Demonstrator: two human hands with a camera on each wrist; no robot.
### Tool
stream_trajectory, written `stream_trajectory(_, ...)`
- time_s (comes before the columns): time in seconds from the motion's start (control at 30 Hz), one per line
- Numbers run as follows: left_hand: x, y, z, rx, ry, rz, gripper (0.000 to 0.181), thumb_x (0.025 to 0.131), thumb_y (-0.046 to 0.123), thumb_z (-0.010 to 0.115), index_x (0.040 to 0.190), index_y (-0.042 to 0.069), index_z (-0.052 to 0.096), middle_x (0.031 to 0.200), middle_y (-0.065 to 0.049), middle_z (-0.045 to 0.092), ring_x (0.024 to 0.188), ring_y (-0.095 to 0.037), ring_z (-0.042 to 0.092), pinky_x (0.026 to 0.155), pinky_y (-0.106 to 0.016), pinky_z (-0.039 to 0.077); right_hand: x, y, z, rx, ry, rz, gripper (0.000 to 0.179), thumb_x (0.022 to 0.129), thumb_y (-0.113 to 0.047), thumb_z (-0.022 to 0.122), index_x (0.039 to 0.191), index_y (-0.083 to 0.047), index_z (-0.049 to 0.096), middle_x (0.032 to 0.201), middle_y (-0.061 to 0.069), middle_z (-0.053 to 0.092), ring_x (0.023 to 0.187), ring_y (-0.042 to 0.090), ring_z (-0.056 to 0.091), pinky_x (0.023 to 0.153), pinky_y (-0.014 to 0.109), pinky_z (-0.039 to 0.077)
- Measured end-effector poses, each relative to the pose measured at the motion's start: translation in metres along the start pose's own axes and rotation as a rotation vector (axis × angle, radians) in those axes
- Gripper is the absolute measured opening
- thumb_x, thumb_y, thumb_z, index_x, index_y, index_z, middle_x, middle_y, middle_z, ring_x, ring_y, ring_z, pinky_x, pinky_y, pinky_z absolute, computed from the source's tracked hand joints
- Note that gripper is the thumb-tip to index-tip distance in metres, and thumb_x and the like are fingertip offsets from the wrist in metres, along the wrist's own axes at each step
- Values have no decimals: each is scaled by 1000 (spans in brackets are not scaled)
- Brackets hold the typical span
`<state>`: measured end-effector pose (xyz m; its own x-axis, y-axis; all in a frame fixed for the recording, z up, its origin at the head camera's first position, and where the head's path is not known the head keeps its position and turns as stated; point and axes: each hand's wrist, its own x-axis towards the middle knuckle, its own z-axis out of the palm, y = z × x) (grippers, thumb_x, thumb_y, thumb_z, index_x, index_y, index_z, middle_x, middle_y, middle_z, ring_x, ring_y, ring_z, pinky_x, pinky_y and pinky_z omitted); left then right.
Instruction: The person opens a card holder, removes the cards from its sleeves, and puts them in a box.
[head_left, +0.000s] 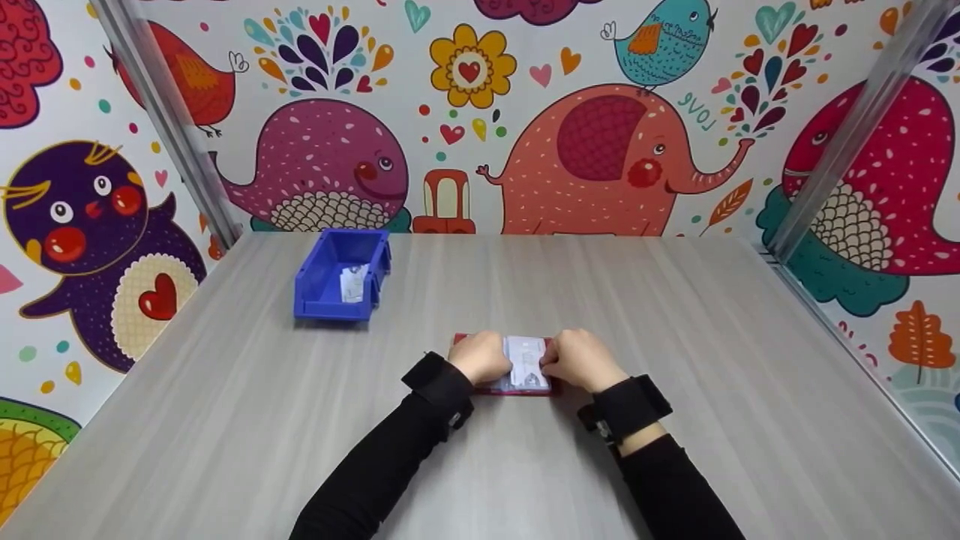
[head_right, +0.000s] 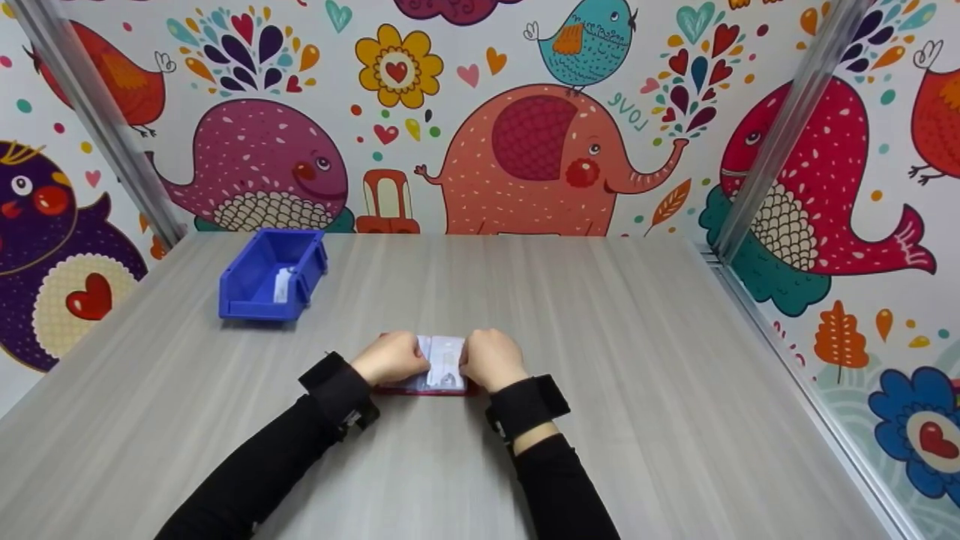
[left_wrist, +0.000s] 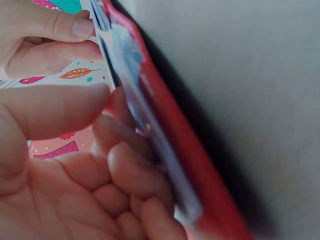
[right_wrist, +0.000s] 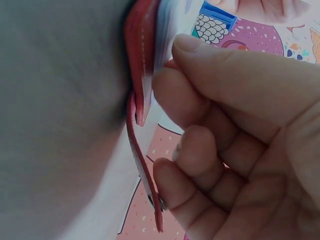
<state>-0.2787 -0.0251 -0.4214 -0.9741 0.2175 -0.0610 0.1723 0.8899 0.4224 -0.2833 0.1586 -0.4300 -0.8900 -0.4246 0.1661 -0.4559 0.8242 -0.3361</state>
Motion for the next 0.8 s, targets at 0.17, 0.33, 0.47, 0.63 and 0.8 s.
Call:
stream_trajectory(0.17, 2, 1, 1, 3, -10, -28, 13, 82, 16, 66, 73, 9, 58, 86, -7, 64, 73, -22, 55, 70, -45, 50, 1, 0, 0, 17, -10, -8, 4, 74, -7, 82, 76, -8, 79, 75, 0, 72, 72, 19, 65, 69, 37, 52)
stream_trajectory(0.33, 3, 2, 2, 9, -16, -50, 18, 82, 20, 68, 73, 10, 57, 83, -6, 63, 72, -21, 54, 69, -44, 49, 0, 0, -1, 15, -10, 3, 4, 75, -7, 83, 76, -8, 79, 77, 0, 73, 75, 21, 66, 70, 37, 53)
stream_trajectory(0.47, 3, 3, 4, 11, -9, -55, 16, 83, 22, 69, 77, 9, 61, 87, -8, 66, 75, -24, 58, 71, -46, 50, -1, -1, -2, 11, -6, 3, 4, 76, -7, 83, 77, -8, 79, 78, 1, 73, 75, 22, 67, 71, 38, 53)
stream_trajectory(0.63, 5, 4, 5, 24, -18, -70, 18, 85, 24, 68, 85, 6, 66, 96, -10, 68, 83, -27, 63, 76, -49, 50, -1, -1, -2, 16, -11, 5, 4, 77, -7, 82, 76, -7, 79, 77, 1, 73, 73, 20, 65, 70, 38, 53)
stream_trajectory(0.8, 4, 5, 5, 21, -36, -89, 22, 87, 25, 66, 94, 5, 69, 104, -11, 69, 91, -29, 63, 82, -52, 48, -1, -2, -3, 22, -21, 21, 4, 78, -6, 81, 78, -4, 79, 79, 2, 73, 74, 19, 65, 71, 38, 53)
